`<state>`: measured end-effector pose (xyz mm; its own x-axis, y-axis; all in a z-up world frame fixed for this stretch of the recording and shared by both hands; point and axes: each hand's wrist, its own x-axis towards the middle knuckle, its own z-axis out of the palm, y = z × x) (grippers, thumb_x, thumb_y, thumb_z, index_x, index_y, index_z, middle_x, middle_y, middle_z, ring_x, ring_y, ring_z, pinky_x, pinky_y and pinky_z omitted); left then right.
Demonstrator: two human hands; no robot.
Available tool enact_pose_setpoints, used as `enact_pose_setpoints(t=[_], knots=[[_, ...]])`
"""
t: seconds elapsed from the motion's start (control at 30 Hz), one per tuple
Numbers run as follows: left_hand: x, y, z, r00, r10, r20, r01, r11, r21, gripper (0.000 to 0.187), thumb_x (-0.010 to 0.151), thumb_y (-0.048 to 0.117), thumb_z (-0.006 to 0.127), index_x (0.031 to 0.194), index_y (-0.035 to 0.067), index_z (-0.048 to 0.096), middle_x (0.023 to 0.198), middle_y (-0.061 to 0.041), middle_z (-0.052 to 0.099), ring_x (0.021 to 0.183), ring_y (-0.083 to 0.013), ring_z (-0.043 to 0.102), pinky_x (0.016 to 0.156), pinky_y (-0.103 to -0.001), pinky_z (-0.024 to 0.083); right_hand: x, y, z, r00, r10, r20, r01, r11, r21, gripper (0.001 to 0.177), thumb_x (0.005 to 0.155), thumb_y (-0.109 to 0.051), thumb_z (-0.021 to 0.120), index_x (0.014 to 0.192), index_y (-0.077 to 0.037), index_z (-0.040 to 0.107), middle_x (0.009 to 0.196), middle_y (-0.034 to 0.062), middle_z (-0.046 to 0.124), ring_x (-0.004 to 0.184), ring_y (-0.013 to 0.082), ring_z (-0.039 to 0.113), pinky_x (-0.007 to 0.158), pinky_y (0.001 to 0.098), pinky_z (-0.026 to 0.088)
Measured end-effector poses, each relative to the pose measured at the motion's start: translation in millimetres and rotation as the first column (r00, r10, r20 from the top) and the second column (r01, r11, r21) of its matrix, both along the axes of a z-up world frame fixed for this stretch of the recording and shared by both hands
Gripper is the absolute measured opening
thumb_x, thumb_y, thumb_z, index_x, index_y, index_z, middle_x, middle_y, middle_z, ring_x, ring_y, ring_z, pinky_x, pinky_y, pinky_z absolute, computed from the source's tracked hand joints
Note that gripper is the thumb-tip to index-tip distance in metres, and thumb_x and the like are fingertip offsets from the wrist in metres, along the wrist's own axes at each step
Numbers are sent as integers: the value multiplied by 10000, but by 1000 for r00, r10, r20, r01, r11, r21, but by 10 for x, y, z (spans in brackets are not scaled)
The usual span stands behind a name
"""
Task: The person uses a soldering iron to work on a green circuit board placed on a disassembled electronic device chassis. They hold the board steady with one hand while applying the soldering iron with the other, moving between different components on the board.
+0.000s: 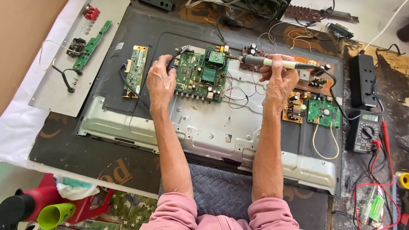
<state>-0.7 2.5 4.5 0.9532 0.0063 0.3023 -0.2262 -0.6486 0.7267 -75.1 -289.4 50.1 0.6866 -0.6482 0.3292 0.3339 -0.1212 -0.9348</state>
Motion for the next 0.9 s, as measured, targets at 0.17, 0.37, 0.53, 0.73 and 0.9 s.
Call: enact_pose_setpoints(t=[0.17, 0.37, 0.53, 0.73, 0.9], knots=[[-42, -31, 81, 999, 18, -47, -18, 1000, 4, 384, 935, 9, 655, 1311, 89, 647, 1106, -244, 697, 1097, -437, 687, 951, -568, 524, -20, 29, 17, 999, 16, 30, -15, 1000, -22, 191, 1052, -233, 649, 1004, -58, 710, 675, 144, 696, 560, 109, 641, 484, 217, 594], [-52, -13, 121, 1000, -12, -27, 12, 1000, -4, 368, 934, 19, 650, 1297, 75, 645, 1081, -259, 691, 1091, -473, 675, 937, -595, 519, -8, 22, 18, 999, 5, 40, -5, 1000, -2, 193, 1048, -232, 647, 997, -56, 709, 671, 144, 698, 553, 107, 641, 479, 214, 590], [-76, -17, 119, 1000, 1, -22, -1, 1000, -14, 360, 933, 17, 648, 1286, 87, 651, 1074, -242, 697, 1089, -456, 683, 935, -580, 524, -39, 62, 30, 999, 48, 2, -48, 998, 31, 201, 1055, -252, 634, 1016, -70, 709, 709, 140, 716, 581, 109, 656, 498, 211, 601], [-82, 1, 122, 1000, 8, -26, -8, 1000, -19, 353, 932, 17, 645, 1278, 91, 657, 1060, -234, 701, 1069, -443, 692, 930, -570, 527, -20, 109, 12, 997, 80, 6, -80, 995, 54, 175, 1045, -213, 651, 1013, -49, 702, 711, 156, 712, 582, 116, 664, 504, 223, 606], [-66, 27, 65, 1000, 3, -4, -3, 1000, -20, 339, 931, 30, 648, 1264, 91, 662, 1024, -226, 704, 1034, -450, 699, 905, -581, 532, -14, 95, -4, 998, 69, 3, -69, 996, 56, 181, 1040, -215, 658, 1002, -45, 705, 698, 158, 708, 572, 120, 659, 490, 225, 598]])
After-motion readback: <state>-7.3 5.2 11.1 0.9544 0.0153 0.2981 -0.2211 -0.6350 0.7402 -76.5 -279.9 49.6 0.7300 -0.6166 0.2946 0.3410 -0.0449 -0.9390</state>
